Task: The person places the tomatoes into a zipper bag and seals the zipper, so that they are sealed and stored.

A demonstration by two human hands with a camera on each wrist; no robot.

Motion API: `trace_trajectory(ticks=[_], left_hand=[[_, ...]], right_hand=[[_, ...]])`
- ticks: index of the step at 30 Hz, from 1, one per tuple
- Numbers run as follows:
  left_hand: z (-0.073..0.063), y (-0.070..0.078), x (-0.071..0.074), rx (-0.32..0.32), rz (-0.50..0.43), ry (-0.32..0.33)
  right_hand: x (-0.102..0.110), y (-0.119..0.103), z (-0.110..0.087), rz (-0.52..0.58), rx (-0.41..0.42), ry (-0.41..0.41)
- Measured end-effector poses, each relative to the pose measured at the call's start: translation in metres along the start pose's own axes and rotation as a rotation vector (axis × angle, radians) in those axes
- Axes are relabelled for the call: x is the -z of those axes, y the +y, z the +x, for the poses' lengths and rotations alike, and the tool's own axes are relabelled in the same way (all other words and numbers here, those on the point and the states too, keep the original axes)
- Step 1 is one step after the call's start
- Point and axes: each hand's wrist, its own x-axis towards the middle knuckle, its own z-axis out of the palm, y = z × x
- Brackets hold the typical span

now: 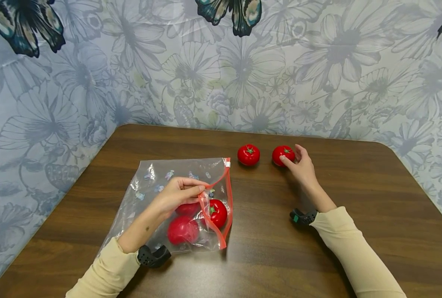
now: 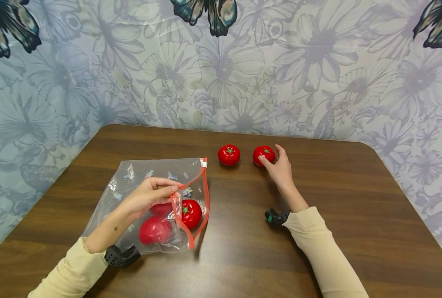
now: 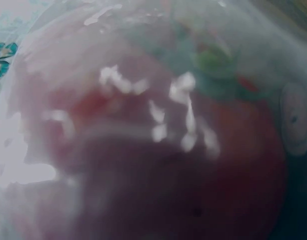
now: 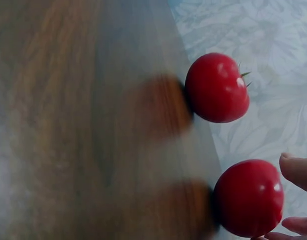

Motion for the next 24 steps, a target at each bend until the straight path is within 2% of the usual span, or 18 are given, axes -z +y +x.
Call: trace_trajectory(ticks=[7,15,24], left_hand=[[0.000,-0.001,0.000,-0.005,-0.010,-0.003],[0.001,0.000,-0.001,0.001,-0.006,-0.001],[0.001,-0.002,0.000,-0.017,-0.030,-0.013]], right_hand=[[-0.003,0.006,0.007,-0.005,-0.073,-0.025],[-0.004,0.009,0.007,-0.014,-0.078,-0.052],[-0.007,0.012,0.010,-0.017,-0.083,-0.030]])
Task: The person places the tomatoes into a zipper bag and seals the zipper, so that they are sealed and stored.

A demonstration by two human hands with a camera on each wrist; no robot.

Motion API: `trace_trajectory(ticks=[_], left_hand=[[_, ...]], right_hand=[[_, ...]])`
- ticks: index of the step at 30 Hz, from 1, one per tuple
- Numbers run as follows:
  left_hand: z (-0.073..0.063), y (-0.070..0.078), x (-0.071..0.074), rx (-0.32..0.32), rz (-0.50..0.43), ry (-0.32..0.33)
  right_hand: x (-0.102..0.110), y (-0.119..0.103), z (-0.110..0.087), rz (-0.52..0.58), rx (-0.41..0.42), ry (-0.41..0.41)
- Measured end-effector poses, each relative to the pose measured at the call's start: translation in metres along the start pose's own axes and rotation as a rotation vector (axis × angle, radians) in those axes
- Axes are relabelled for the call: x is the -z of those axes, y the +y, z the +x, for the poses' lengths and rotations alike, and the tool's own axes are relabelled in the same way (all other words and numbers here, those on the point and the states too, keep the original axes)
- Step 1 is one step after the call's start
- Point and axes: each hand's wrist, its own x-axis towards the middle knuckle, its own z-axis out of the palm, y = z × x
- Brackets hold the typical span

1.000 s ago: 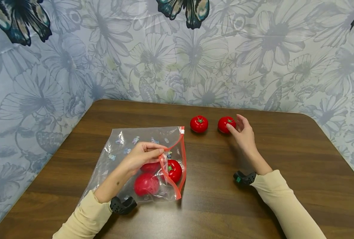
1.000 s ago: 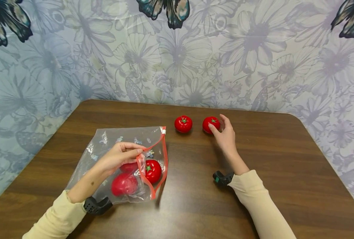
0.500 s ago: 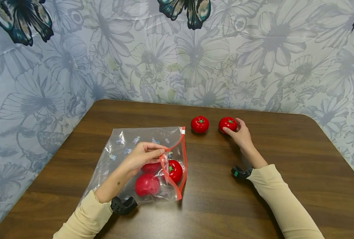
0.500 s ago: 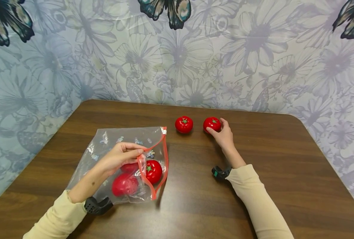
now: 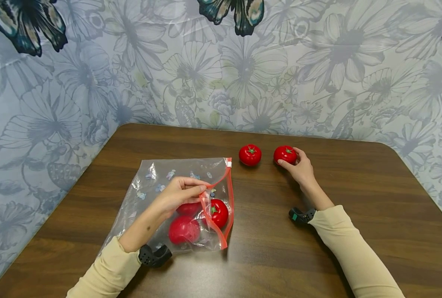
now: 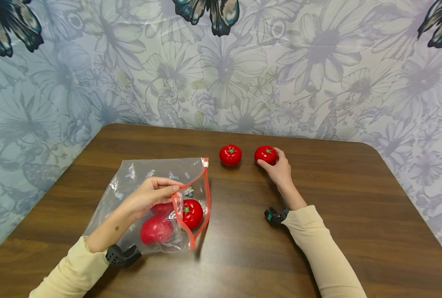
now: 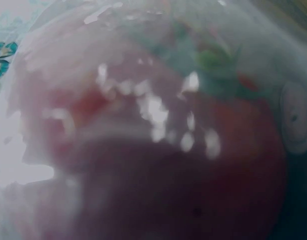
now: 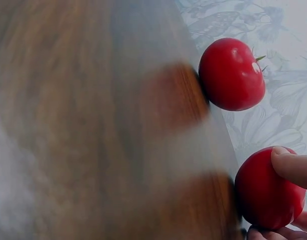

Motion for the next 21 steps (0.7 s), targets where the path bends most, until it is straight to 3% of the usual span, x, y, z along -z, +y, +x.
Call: trace_trajectory(ticks=[14,21], left_hand=[[-0.001,0.000,-0.001,0.011,-0.008,0.006],[0.000,0.000,-0.001,0.010,0.002,0.009]], right_hand=[[0.002,0.000,-0.004,0.033,-0.017,-0.002],[0.004,-0.005,-0.016,0.040,0.003,-0.047]])
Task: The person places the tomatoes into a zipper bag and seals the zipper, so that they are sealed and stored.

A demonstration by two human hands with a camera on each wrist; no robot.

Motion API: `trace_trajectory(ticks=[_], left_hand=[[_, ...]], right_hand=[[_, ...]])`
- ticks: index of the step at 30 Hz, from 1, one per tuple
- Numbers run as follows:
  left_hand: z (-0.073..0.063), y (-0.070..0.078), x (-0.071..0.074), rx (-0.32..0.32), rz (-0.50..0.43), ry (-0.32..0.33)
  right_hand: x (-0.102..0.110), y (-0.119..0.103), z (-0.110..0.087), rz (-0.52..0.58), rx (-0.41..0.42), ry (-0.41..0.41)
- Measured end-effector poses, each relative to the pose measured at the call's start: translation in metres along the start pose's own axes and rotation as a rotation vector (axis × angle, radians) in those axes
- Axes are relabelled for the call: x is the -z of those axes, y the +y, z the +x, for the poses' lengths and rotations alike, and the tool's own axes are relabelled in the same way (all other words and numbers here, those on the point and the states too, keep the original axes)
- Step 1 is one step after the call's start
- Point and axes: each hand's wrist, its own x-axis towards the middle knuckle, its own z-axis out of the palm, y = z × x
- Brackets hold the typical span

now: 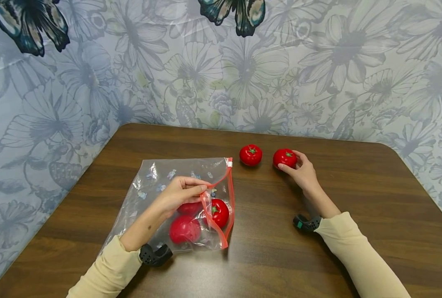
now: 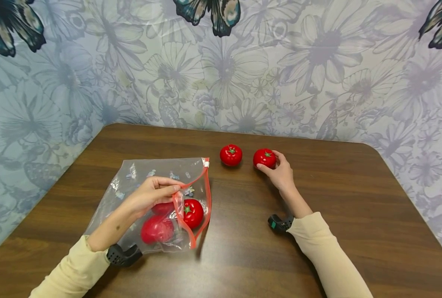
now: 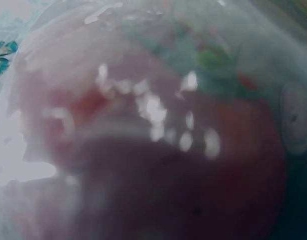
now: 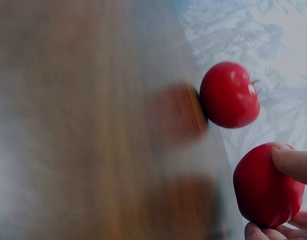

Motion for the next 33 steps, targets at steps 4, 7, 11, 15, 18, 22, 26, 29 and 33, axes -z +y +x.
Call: trace_trajectory(ticks=[4,7,11,15,18,22,26,29,33], left_hand=[[0.001,0.000,0.000,-0.006,-0.002,-0.006],[0.001,-0.001,0.001,-0.003,-0.004,-0.004],[0.002,0.000,0.001,0.000,-0.005,-0.001],[0.002,0.000,0.001,-0.004,-0.004,-0.003],[0.002,0.000,0.001,-0.003,-0.007,-0.005],[0.002,0.001,0.001,-0.010,-0.006,-0.012],[0.003,0.000,0.001,-0.013,0.001,-0.011],[0.003,0.000,0.001,-0.015,0.007,-0.009],[0.003,0.000,0.000,-0.010,0.010,-0.005]], right_hand=[[-0.001,-0.002,-0.009,0.030,0.013,-0.041],[-0.003,-0.006,-0.015,0.047,0.019,-0.073],[-0.007,-0.012,-0.025,0.068,0.029,-0.118],[-0.011,-0.019,-0.035,0.080,0.047,-0.160],[-0.015,-0.024,-0.044,0.090,0.071,-0.183],[-0.020,-0.029,-0.054,0.125,0.102,-0.221],[-0.025,-0.033,-0.061,0.170,0.129,-0.266],[-0.029,-0.035,-0.065,0.190,0.146,-0.290],[-0.034,-0.036,-0.069,0.173,0.177,-0.305]])
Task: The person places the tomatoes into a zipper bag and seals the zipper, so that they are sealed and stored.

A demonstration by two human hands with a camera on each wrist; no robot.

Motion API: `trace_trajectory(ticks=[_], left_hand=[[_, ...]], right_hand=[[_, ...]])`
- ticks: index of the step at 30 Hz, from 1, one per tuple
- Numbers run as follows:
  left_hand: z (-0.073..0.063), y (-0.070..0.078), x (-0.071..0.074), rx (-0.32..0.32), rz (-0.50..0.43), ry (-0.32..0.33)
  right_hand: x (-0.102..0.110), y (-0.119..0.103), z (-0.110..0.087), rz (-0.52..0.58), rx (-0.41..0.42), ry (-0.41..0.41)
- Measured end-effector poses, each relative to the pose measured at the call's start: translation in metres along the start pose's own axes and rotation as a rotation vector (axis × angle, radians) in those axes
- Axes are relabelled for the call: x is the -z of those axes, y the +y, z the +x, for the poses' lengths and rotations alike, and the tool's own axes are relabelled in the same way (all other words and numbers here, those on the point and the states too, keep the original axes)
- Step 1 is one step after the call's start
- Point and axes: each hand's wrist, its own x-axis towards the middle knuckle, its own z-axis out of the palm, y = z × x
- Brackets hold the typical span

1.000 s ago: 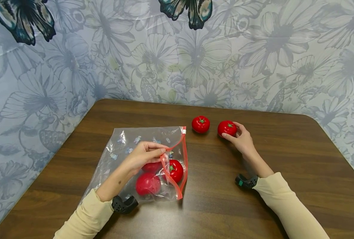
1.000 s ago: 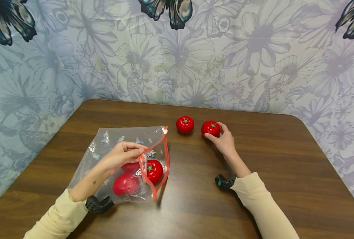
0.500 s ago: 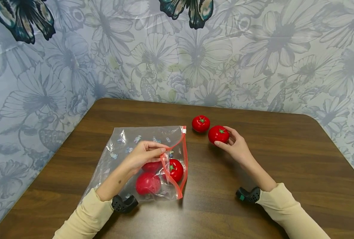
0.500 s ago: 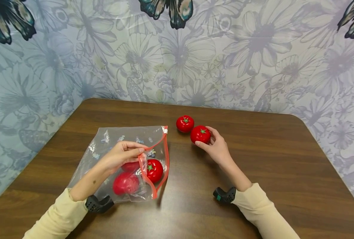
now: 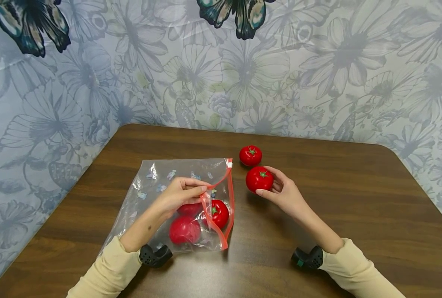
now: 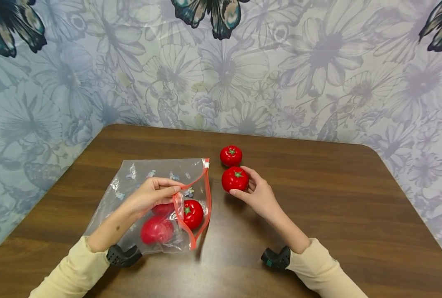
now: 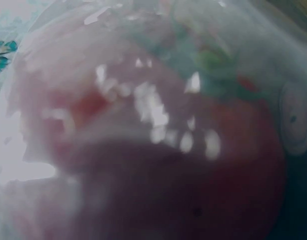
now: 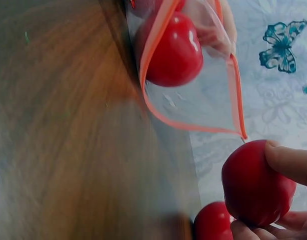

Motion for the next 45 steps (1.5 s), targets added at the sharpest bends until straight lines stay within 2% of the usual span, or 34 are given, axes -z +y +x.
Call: trace_trajectory(ticks=[7,14,18,25,38,45], left_hand=[[-0.004,-0.001,0.001,0.012,-0.003,0.007],[-0.003,-0.002,0.001,0.013,-0.008,-0.007],[-0.002,0.000,0.000,0.016,-0.006,-0.004],[-0.001,0.001,-0.002,0.019,0.003,-0.001],[0.001,0.001,-0.003,0.019,0.014,0.003],[0.001,0.001,-0.002,0.012,0.003,0.009]], right_hand=[[-0.016,0.005,-0.002,-0.053,0.019,-0.043],[-0.031,0.007,-0.001,-0.129,0.059,-0.108],[-0.037,0.007,0.000,-0.127,0.095,-0.142],[-0.046,0.011,0.003,-0.124,0.100,-0.151],[-0.050,0.017,0.005,-0.221,0.153,-0.169],[-0.046,0.014,0.006,-0.263,0.160,-0.255]])
